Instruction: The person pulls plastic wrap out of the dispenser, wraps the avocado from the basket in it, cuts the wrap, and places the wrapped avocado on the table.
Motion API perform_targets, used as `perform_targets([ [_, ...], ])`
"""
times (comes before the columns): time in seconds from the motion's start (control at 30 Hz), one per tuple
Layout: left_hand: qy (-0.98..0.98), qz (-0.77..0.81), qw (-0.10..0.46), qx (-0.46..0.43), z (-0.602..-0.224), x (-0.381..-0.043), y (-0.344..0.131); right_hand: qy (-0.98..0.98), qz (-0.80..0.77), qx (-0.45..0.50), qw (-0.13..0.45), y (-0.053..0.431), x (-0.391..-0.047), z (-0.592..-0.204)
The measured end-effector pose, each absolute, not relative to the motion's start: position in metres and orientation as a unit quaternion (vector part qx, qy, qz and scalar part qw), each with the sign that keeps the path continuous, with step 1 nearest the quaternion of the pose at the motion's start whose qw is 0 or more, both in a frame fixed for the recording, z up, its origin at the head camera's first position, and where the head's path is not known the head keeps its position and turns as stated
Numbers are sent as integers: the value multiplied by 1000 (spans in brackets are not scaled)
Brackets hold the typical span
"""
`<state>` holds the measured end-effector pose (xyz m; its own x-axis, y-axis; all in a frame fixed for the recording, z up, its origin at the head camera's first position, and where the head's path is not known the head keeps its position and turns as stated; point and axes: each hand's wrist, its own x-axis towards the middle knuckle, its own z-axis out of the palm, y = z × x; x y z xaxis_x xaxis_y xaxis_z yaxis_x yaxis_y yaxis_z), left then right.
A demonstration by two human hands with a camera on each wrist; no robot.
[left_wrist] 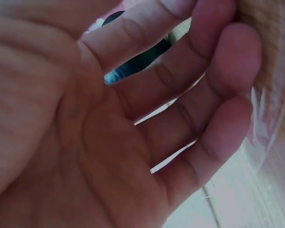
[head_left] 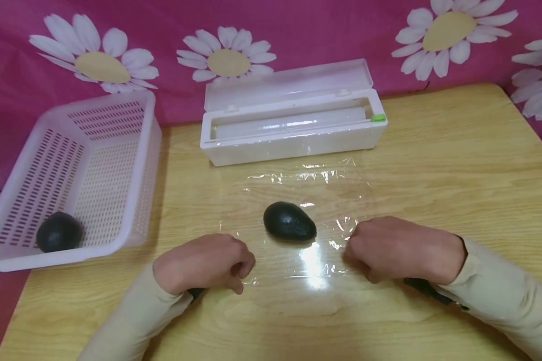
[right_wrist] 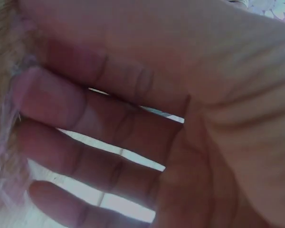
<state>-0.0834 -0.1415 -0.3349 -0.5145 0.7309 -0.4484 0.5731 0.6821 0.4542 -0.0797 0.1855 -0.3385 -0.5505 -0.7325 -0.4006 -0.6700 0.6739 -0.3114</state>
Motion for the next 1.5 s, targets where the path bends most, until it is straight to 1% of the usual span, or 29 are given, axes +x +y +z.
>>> perform_targets([
  [0.17,856,133,314,388,-332,-86,-143,876,-61,-420,230,187,-82,-337],
  [0.43,849,132,283,426,-327,-85,-146,870,-70,-426,239,192,-82,-334],
  [0.63,849,139,272,431,-325,-82,-149,865,-52,-447,225,194,-81,-334],
  [0.77,852,138,258,435,-325,-80,-152,869,-62,-435,229,194,-80,-333],
  [0.9,855,137,257,430,-324,-77,-154,871,-60,-428,235,195,-80,-331],
  [1.07,859,141,252,423,-323,-74,-155,874,-57,-403,266,196,-80,-328],
  [1.13,861,138,246,423,-322,-72,-156,874,-63,-399,270,197,-80,-327],
  [1.37,871,118,211,428,-316,-68,-158,878,-65,-412,236,200,-78,-323],
  [1.5,880,113,176,427,-312,-67,-160,883,-48,-396,248,201,-79,-318],
])
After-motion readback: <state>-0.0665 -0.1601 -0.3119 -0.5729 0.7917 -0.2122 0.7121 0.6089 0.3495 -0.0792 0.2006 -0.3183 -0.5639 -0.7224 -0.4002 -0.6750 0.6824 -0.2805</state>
